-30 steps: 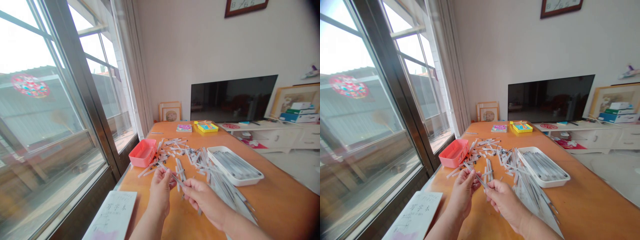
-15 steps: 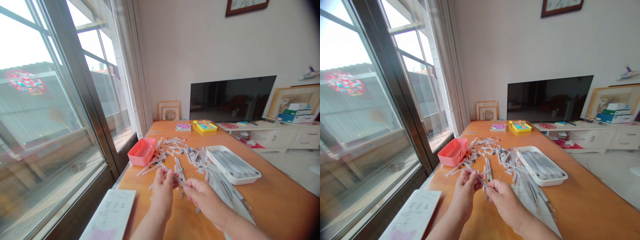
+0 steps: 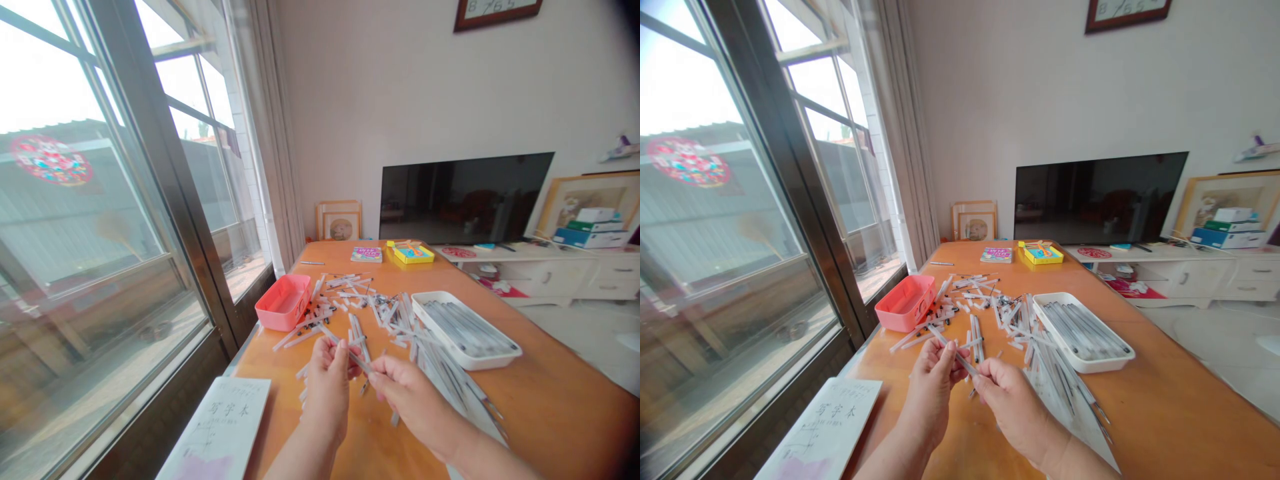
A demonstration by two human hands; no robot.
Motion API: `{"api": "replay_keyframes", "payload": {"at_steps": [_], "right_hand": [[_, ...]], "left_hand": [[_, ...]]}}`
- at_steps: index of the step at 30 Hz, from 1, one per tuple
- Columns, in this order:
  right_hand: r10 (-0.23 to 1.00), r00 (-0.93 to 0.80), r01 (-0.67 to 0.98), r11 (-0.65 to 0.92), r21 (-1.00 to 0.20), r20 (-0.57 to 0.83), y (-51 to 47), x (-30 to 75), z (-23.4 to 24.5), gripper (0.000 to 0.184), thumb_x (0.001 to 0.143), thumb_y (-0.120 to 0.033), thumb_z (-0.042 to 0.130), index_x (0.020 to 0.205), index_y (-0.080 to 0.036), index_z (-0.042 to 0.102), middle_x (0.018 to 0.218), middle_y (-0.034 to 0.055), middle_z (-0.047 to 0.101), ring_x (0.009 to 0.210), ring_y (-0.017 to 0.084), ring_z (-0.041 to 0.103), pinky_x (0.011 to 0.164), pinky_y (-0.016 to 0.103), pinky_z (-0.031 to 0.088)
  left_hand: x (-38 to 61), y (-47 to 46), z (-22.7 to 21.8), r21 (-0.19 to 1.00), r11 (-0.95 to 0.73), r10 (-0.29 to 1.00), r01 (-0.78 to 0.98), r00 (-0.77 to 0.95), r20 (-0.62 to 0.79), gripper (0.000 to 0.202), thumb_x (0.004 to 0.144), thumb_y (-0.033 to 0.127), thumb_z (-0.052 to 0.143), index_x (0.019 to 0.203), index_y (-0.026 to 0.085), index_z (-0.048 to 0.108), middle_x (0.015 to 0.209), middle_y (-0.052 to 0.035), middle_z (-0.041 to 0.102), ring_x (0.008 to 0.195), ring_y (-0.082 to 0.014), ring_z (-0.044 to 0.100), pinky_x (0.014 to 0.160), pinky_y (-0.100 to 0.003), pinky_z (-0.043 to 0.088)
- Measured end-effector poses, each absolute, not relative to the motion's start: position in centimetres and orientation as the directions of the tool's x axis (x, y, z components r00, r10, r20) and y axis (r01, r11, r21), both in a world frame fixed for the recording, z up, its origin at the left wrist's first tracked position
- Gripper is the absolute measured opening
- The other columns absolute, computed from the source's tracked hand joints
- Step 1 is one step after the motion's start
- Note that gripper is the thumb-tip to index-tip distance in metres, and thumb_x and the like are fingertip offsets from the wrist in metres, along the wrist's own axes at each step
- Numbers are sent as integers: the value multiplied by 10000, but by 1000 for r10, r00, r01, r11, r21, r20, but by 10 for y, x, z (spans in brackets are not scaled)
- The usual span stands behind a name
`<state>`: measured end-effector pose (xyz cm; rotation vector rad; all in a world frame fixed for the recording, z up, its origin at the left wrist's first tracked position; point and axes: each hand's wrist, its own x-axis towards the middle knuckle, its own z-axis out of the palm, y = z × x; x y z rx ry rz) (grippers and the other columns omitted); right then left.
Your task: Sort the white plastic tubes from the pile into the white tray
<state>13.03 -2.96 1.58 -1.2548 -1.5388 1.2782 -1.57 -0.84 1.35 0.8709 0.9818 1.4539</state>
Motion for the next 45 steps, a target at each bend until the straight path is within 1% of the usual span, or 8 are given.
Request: {"api": "replay_keyframes", "payload": {"at_steps": [7, 13, 17, 20, 28, 35, 42, 45], "right_hand": [[972, -235, 202, 47, -978, -1, -29, 130, 18, 264, 962, -414, 516, 879, -184, 616, 721, -37, 482, 684, 137, 412, 646, 275, 346], [975, -222, 248, 72, -966, 16, -25, 133, 11, 276, 954, -420, 521, 896, -185, 653, 745, -21, 510, 720, 155, 429, 669, 286, 358], [982, -188, 273, 48, -961, -4, -22, 138, 6, 268, 942, -423, 533, 855, -194, 642, 708, -27, 497, 691, 155, 431, 654, 288, 349], [985, -171, 283, 84, -955, 36, -19, 142, 3, 264, 940, -426, 540, 878, -196, 655, 760, -11, 569, 736, 170, 489, 699, 301, 380], [990, -52, 345, 143, -928, 133, -8, 154, -2, 250, 917, -412, 576, 963, -202, 704, 884, 23, 689, 830, 207, 597, 791, 327, 442], [984, -1, 315, 171, -933, 180, -8, 157, 1, 296, 914, -468, 597, 947, -201, 721, 865, 26, 696, 823, 211, 604, 765, 317, 451], [970, 34, 398, 209, -894, 242, -8, 162, 10, 193, 876, -364, 614, 882, -198, 713, 797, 7, 657, 750, 180, 578, 703, 295, 434], [970, 40, 368, 208, -906, 239, -8, 163, 14, 167, 851, -341, 628, 891, -197, 701, 802, 4, 648, 751, 174, 572, 704, 293, 439]], "left_hand": [[-15, -8, 12, 922, -29, 996, -387, -85, -5, 317, 886, 482, 691, 900, 239, 487, 854, -27, 721, 742, -158, 651, 721, -280, 525], [-15, -4, 9, 909, 6, 996, -417, -79, -43, 355, 840, 496, 742, 875, 240, 499, 864, -41, 729, 749, -173, 672, 725, -288, 523], [-16, -6, 12, 895, 37, 996, -445, -59, -70, 374, 824, 494, 770, 880, 225, 517, 945, -65, 743, 783, -168, 685, 766, -295, 528], [-20, -7, 15, 887, 44, 995, -459, -56, -78, 384, 813, 489, 790, 888, 200, 549, 992, -88, 736, 779, -143, 660, 767, -285, 525], [-38, 3, 16, 841, -20, 988, -541, -141, -67, 435, 762, 523, 836, 861, 167, 605, 780, 4, 608, 644, -78, 567, 631, -201, 485], [-37, 8, 16, 793, 9, 983, -609, -140, -119, 404, 680, 341, 919, 948, 182, 662, 814, -8, 658, 700, -107, 639, 695, -218, 542], [-35, 9, 14, 786, 31, 986, -617, -109, -125, 328, 739, 249, 867, 996, 178, 675, 871, -37, 693, 717, -128, 679, 727, -245, 582], [-34, 9, 15, 777, 30, 986, -629, -109, -127, 294, 772, 194, 829, 1020, 173, 673, 897, -55, 704, 740, -136, 698, 727, -238, 591]]}}
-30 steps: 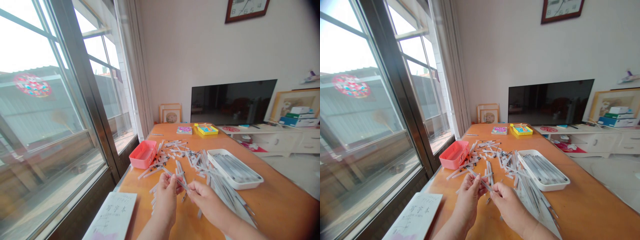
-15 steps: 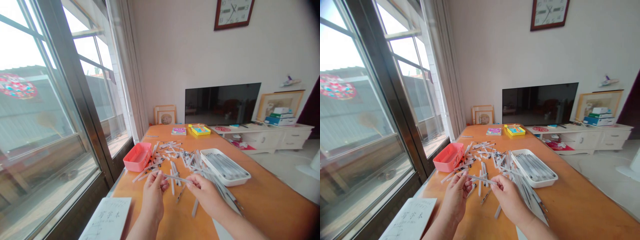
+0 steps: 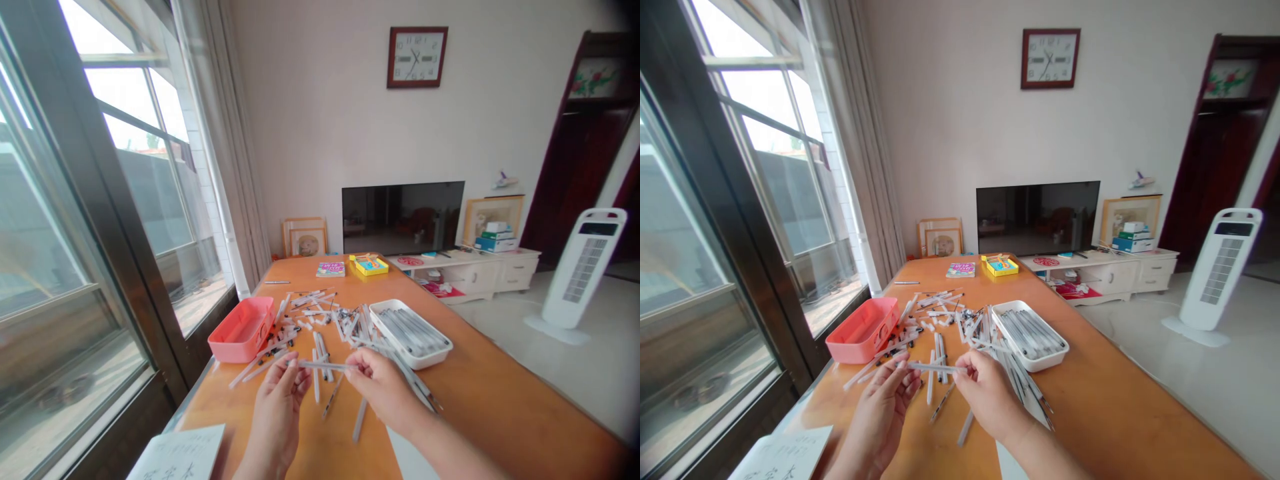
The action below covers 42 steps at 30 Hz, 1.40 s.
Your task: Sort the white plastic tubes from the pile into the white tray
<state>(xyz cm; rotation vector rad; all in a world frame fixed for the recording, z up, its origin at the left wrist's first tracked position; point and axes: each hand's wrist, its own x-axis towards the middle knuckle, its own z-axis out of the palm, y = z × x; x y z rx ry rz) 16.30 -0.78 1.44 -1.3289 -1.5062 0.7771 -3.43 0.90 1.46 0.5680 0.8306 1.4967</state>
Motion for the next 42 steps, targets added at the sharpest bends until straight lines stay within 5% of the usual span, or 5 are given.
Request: {"api": "replay_keyframes", "payload": {"at_steps": [9, 15, 21, 31, 42], "right_hand": [[990, 136, -42, 49, -998, 43, -7, 163, 20, 299, 827, -403, 647, 1038, -192, 636, 756, -33, 555, 689, 147, 532, 604, 262, 417], [974, 113, 293, 155, -944, 195, -4, 169, 11, 219, 867, -407, 623, 937, -208, 682, 812, 2, 640, 754, 181, 572, 692, 303, 447], [906, -64, 681, 346, -645, 418, -10, 175, 23, 140, 898, -291, 601, 876, -256, 734, 929, 39, 695, 907, 223, 619, 811, 329, 439], [762, 260, 962, -153, -225, 594, 9, 245, 30, 178, 972, -304, 540, 1032, -233, 691, 1039, 113, 729, 1024, 299, 607, 830, 412, 322], [811, 347, 936, -330, -122, 471, 17, 265, 15, 188, 971, -372, 555, 980, -251, 700, 1023, 90, 711, 1033, 297, 571, 808, 408, 316]], "left_hand": [[-31, 7, 12, 764, 57, 993, -643, -45, -112, 201, 810, 131, 779, 977, 163, 672, 944, -90, 734, 855, -166, 733, 847, -275, 609], [-30, 4, 14, 776, 45, 991, -629, -67, -112, 294, 761, 188, 840, 1001, 171, 670, 925, -69, 733, 818, -150, 719, 811, -257, 599], [-30, 4, 15, 809, 45, 991, -586, -75, -110, 361, 787, 223, 835, 1093, 184, 648, 1015, -90, 745, 861, -165, 730, 852, -286, 586], [-34, 5, 10, 879, 39, 980, -476, -153, -126, 419, 762, 351, 866, 1076, 168, 658, 1072, -112, 742, 902, -189, 721, 836, -308, 564], [-34, 7, 10, 878, 47, 980, -476, -146, -132, 484, 695, 402, 903, 1047, 166, 668, 1001, -84, 727, 880, -191, 712, 810, -302, 563]]}}
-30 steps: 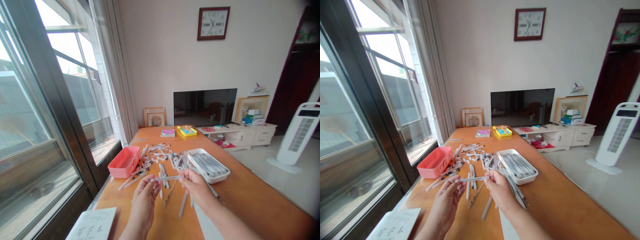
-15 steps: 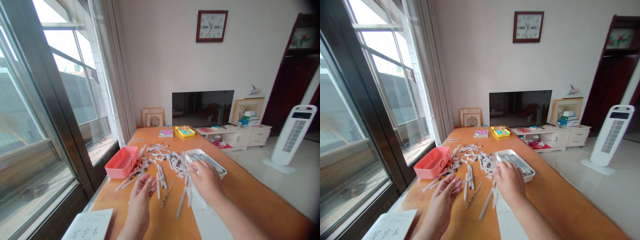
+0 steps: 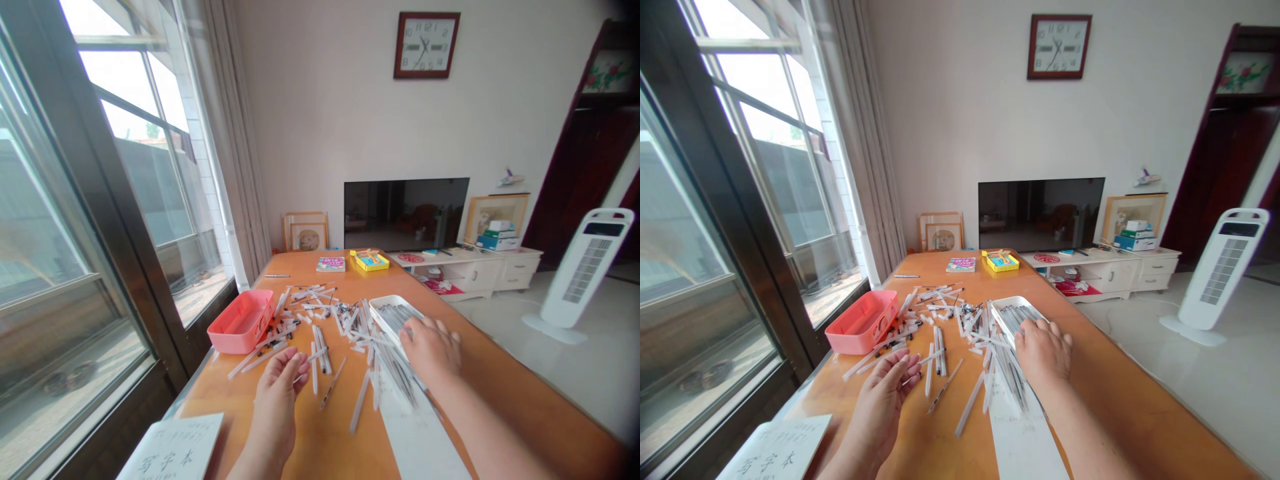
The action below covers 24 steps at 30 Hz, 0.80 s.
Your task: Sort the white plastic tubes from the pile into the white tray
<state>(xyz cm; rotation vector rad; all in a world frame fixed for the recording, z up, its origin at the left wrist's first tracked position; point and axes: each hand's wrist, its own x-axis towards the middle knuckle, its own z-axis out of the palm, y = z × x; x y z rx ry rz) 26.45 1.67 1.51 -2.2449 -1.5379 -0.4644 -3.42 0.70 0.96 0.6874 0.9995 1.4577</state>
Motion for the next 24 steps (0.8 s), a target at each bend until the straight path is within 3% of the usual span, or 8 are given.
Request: {"api": "replay_keyframes", "payload": {"at_steps": [20, 24], "right_hand": [[785, 353, 935, -320, -154, 509, 20, 271, 9, 222, 981, -332, 521, 865, -254, 693, 988, 88, 695, 1009, 290, 560, 768, 390, 312], [776, 347, 937, -303, -173, 526, 20, 270, 10, 214, 978, -333, 531, 853, -256, 687, 967, 83, 698, 1001, 287, 570, 765, 382, 315]], "left_hand": [[-36, 9, 12, 879, 93, 967, -468, -167, -191, 457, 685, 383, 900, 1013, 182, 654, 1029, -77, 724, 887, -172, 691, 786, -270, 531], [-39, 12, 9, 896, 104, 960, -431, -193, -204, 455, 673, 390, 882, 1006, 179, 655, 999, -72, 731, 812, -150, 669, 748, -266, 502]]}}
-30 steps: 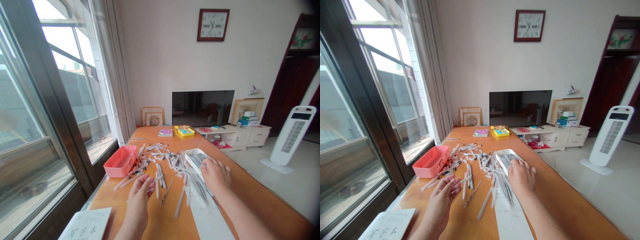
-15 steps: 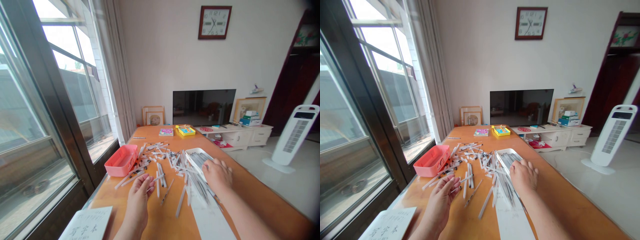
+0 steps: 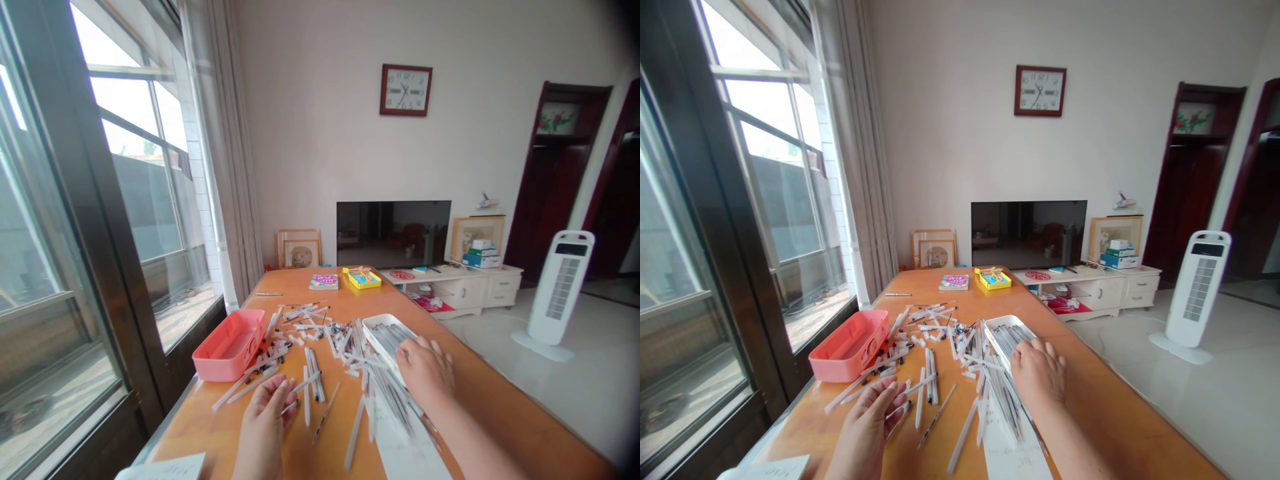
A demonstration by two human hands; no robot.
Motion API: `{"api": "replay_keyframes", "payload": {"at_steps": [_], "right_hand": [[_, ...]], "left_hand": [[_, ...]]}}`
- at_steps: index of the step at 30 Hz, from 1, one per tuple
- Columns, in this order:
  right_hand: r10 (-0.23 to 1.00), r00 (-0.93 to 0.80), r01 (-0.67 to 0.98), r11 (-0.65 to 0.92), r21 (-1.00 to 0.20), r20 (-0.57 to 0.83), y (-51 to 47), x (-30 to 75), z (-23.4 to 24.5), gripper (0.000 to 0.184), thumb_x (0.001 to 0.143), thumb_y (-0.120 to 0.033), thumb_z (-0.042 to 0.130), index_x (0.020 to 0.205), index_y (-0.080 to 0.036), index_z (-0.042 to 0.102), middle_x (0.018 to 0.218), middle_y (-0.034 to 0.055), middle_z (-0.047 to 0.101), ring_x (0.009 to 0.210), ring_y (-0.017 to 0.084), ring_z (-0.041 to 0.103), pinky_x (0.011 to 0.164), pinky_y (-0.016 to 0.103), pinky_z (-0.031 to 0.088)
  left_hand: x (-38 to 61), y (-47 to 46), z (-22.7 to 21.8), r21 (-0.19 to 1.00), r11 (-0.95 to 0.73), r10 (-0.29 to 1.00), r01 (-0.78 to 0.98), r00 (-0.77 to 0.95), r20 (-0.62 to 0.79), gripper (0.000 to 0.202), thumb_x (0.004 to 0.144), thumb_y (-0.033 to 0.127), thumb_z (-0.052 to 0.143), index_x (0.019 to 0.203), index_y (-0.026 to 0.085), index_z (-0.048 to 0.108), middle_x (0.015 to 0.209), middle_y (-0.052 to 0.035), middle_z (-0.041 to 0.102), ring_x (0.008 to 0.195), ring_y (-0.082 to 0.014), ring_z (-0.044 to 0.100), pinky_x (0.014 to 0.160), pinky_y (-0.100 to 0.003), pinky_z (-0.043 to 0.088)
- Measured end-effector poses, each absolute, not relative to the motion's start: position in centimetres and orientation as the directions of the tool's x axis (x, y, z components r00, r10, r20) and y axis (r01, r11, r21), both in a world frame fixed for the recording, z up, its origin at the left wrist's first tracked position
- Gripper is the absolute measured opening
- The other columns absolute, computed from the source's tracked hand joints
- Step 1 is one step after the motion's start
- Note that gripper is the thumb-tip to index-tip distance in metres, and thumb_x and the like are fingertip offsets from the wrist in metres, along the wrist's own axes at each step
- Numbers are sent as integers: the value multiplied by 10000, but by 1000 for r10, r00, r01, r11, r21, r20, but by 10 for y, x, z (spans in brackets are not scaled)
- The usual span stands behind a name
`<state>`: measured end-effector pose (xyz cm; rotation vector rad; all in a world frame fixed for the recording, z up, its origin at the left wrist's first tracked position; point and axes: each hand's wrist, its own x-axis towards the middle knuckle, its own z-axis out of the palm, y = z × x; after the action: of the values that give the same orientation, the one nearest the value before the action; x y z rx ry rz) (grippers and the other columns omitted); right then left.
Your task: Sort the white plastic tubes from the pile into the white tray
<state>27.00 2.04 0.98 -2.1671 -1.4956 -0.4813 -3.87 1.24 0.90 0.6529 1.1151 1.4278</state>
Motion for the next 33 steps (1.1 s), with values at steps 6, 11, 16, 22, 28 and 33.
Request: {"api": "replay_keyframes", "payload": {"at_steps": [6, 11, 16, 22, 28, 33], "right_hand": [[745, 287, 956, -184, -228, 602, 19, 259, 14, 191, 978, -330, 524, 920, -266, 694, 973, 69, 707, 990, 277, 583, 776, 372, 347], [792, 181, 958, -6, -288, 583, 18, 242, 20, 205, 968, -304, 501, 879, -255, 679, 908, 47, 690, 943, 246, 589, 788, 337, 383], [873, 121, 938, 55, -342, 473, 24, 236, 20, 202, 949, -290, 492, 850, -254, 664, 892, 30, 689, 911, 228, 596, 746, 311, 380], [950, -18, 933, 129, -336, 313, 36, 226, 19, 186, 924, -265, 508, 787, -234, 631, 862, 15, 682, 881, 201, 602, 767, 282, 387], [966, -140, 922, 207, -328, 218, 48, 185, 19, 162, 903, -230, 533, 878, -239, 693, 955, 15, 703, 941, 189, 626, 799, 267, 388], [969, -170, 916, 223, -333, 179, 64, 155, 13, 210, 907, -224, 527, 979, -236, 724, 1018, 34, 714, 938, 188, 648, 785, 270, 389]], "left_hand": [[-42, 16, 5, 941, 60, 960, -332, -238, -146, 441, 659, 395, 832, 1006, 181, 665, 862, -48, 724, 685, -138, 618, 654, -259, 449], [-45, 17, 5, 949, 29, 960, -314, -256, -114, 379, 658, 349, 790, 971, 178, 662, 792, -28, 688, 626, -125, 567, 613, -256, 426], [-48, 18, 6, 945, 32, 960, -327, -253, -120, 331, 696, 312, 737, 984, 178, 641, 778, -20, 665, 583, -102, 515, 570, -238, 380], [-51, 16, 12, 940, 27, 956, -341, -265, -124, 357, 687, 338, 742, 991, 177, 645, 799, -30, 654, 585, -114, 507, 569, -254, 376], [-58, 22, 8, 930, 31, 929, -365, -333, -162, 385, 686, 329, 717, 1030, 181, 628, 839, -23, 669, 606, -108, 516, 606, -262, 363], [-64, 27, 4, 939, 16, 894, -343, -415, -167, 356, 705, 308, 689, 1036, 192, 633, 886, -13, 673, 672, -120, 553, 647, -276, 375]]}}
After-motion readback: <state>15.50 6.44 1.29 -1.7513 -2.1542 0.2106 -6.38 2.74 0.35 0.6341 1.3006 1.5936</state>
